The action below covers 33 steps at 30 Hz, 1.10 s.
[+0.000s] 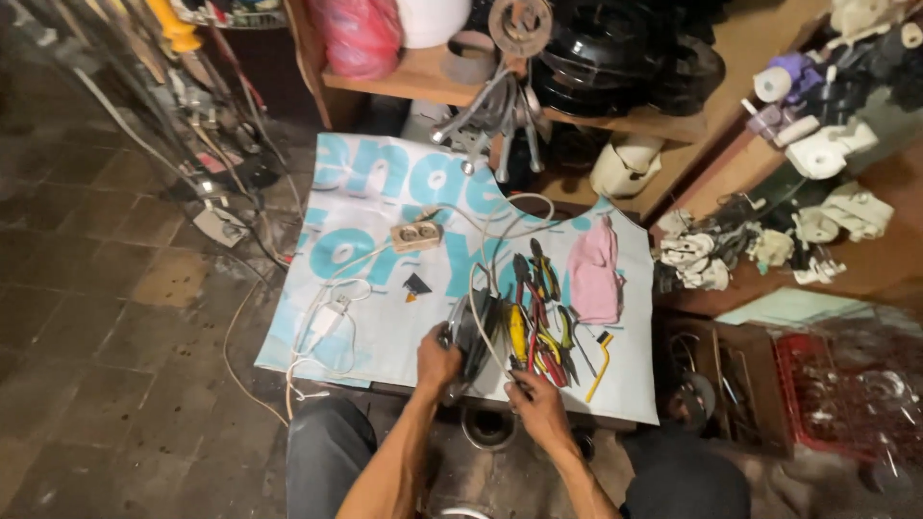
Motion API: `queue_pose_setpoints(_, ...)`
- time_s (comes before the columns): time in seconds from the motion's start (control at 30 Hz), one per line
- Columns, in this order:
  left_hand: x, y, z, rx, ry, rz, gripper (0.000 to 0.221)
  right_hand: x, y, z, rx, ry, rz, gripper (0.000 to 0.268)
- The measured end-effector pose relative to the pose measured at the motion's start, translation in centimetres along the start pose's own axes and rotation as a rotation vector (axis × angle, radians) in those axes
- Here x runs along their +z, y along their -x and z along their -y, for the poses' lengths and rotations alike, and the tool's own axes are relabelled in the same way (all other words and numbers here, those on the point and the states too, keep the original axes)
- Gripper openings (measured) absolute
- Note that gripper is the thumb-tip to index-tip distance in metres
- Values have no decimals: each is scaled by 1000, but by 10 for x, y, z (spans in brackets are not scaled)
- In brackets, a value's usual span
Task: Reassembling an electric iron by aligning the soleplate with the housing and fastening it with screws.
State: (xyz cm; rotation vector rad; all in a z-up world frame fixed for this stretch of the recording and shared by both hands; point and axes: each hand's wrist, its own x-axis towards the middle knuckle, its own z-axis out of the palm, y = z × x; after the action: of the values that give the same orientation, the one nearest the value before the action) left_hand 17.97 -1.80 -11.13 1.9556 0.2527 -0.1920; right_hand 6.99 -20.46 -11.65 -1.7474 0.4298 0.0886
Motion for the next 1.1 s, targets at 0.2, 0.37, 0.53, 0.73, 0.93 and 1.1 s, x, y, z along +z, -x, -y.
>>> queue_pose_setpoints(0.2,-13,-9,-4,-59,-59,171,49,8,5,29,52,-39,27,38)
queue_pose_setpoints(0.37,-33,70,-57,122,140,-85,39,13,13,50,17,-268,-29,34)
queue_pose_setpoints(0.53,-16,108,-70,75,287,0,36,16,22,62,-191,-234,62,41)
queue_pose_setpoints(0.73,3,92,-66,21,371,150,32,19,21,67,-44,-325,-39,44)
queue_pose_setpoints(0.93,12,107,-57,-125,834,137,30,3,-3,60,513,-898,-14,45)
queue_pose_setpoints(1.1,23,104,-20,-161,1171,240,29,9,-16,51,481,-942,104,39)
